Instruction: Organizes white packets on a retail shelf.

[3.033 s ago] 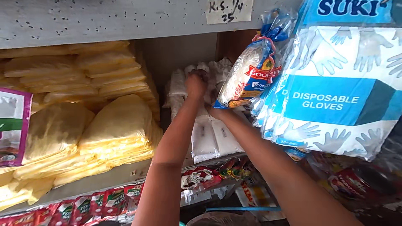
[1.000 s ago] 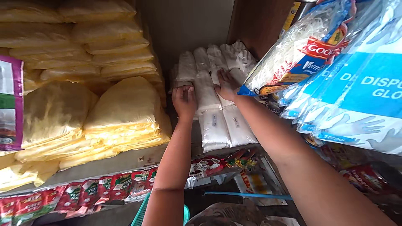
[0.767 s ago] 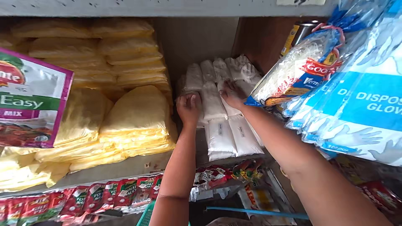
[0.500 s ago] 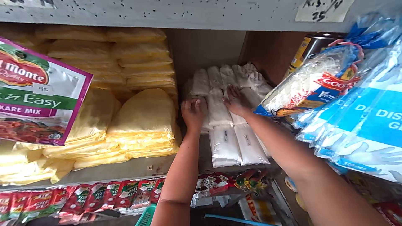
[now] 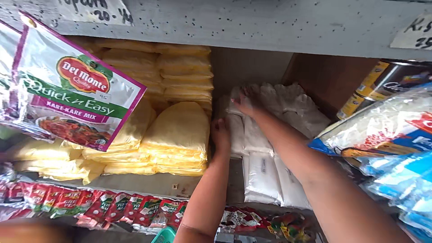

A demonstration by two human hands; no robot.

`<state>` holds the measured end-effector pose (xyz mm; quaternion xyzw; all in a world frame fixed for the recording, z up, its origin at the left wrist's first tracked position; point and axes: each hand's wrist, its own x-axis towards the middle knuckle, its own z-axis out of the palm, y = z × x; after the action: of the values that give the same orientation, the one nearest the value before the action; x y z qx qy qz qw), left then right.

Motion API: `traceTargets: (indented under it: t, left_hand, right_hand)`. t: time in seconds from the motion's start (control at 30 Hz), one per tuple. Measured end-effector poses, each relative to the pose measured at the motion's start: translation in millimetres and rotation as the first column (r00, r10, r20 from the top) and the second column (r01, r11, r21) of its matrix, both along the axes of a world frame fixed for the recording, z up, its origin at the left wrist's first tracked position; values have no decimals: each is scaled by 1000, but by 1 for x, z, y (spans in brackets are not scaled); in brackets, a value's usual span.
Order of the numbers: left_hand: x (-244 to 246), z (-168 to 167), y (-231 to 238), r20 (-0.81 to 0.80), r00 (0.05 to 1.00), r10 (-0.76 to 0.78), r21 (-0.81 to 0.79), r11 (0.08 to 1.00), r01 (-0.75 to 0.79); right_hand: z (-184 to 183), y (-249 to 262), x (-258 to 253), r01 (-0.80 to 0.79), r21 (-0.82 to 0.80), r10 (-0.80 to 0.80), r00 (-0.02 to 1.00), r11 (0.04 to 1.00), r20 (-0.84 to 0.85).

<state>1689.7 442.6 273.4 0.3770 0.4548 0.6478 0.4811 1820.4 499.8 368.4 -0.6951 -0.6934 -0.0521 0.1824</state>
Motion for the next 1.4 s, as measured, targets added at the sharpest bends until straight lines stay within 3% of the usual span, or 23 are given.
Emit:
traceTargets:
  t: [0.3, 0.5, 0.7, 0.93, 1.07, 1.23, 1.4]
  left_hand:
    - [3, 1, 1, 66, 997, -41, -43, 998, 44]
    - [3, -1, 5, 63, 996, -68, -49, 996, 72]
    - [2, 4, 0, 95, 991, -95, -85, 991, 104]
    - [2, 6, -1, 135, 985, -103, -88, 989, 116]
    - [2, 4, -1, 106, 990, -90, -99, 990, 100]
    - [2, 7, -2, 68, 994, -84, -82, 993, 90]
    - [1, 10, -4, 47, 997, -58, -48, 997, 60]
  right_hand:
    - [-23, 41, -7, 49, -128, -49, 999, 991, 0]
    - [-25, 48, -4, 67, -143, -63, 997, 987, 35]
    - [-3, 47, -19, 136, -204, -144, 989, 969, -23]
    - [-13, 65, -10, 115, -221, -99, 992, 969, 83]
    - [-10, 61, -10, 91, -229, -79, 995, 969, 60]
    - [-9, 62, -8, 84, -123, -95, 991, 989, -89]
    - [-2, 58, -10, 88, -174, -109, 987, 981, -116]
